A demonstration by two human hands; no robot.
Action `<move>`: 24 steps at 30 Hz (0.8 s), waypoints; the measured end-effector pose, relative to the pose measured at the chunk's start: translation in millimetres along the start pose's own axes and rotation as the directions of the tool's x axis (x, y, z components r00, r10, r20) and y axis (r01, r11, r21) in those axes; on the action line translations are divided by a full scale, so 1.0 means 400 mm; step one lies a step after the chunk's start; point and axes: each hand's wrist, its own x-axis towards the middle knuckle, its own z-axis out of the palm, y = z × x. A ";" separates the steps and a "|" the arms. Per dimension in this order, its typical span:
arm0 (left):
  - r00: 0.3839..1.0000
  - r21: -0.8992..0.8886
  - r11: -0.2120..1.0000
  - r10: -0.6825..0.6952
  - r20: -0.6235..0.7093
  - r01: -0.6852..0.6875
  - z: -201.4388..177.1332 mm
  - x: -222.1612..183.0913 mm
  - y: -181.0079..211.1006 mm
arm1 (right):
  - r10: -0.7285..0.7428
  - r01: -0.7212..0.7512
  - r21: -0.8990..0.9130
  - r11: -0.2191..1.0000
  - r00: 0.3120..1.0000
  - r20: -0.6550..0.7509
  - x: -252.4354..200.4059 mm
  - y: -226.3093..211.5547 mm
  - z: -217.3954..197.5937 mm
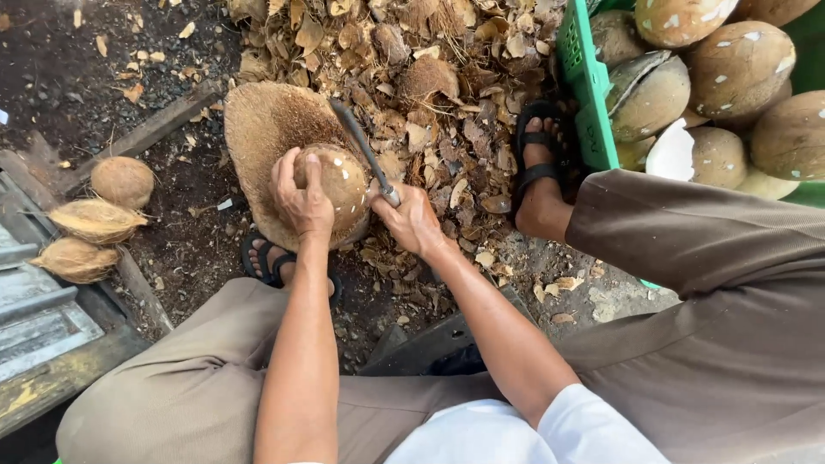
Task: Peeling the outer husk of a coconut using a large knife
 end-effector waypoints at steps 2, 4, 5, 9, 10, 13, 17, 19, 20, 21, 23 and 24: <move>1.000 -0.009 1.000 -0.008 0.001 0.008 0.004 0.002 0.017 | 0.005 -0.005 0.023 1.000 1.000 -0.009 0.014 0.000 -0.011; 1.000 -0.032 0.999 -0.004 -0.007 0.004 0.003 0.001 0.019 | -0.008 0.009 0.040 0.999 1.000 -0.024 0.010 0.007 -0.013; 1.000 -0.021 1.000 0.004 -0.010 -0.004 0.005 0.002 0.015 | 0.095 -0.093 -0.040 0.995 0.994 0.056 0.005 0.013 -0.014; 1.000 -0.064 0.998 0.002 0.021 -0.001 -0.014 -0.006 0.035 | 0.202 -0.186 -0.180 0.966 0.977 0.074 -0.023 0.108 -0.044; 1.000 -0.072 0.997 -0.007 0.010 0.008 0.006 0.009 0.031 | 0.199 -0.180 -0.193 0.965 0.976 0.083 -0.001 0.068 -0.045; 0.999 -0.099 0.994 0.053 0.001 -0.053 -0.018 -0.032 -0.013 | 0.149 -0.148 0.121 0.982 0.989 -0.004 -0.035 -0.009 -0.008; 0.997 -0.092 0.993 0.073 -0.035 -0.076 0.004 0.007 0.020 | -0.025 0.028 0.100 0.995 0.999 -0.022 0.017 0.063 -0.009; 0.997 -0.075 0.994 0.073 -0.025 -0.074 -0.001 -0.017 0.001 | -0.011 0.018 0.163 0.986 0.999 -0.048 -0.016 0.153 -0.003; 0.998 -0.099 0.993 0.061 -0.016 -0.062 -0.001 -0.011 -0.005 | 0.105 -0.106 0.029 0.994 0.993 0.055 -0.013 0.177 -0.017; 0.999 -0.123 0.991 0.049 -0.006 -0.049 -0.001 -0.002 -0.012 | 0.231 -0.216 -0.116 0.969 0.963 0.140 -0.008 0.201 -0.030; 0.998 -0.101 0.993 0.058 -0.023 -0.060 0.022 0.019 0.018 | 0.119 -0.119 -0.007 0.993 0.989 0.085 0.028 0.118 -0.043; 0.999 -0.036 0.998 0.043 -0.001 -0.043 -0.012 -0.012 0.007 | 0.066 -0.069 0.128 0.989 0.998 0.025 -0.012 0.081 -0.015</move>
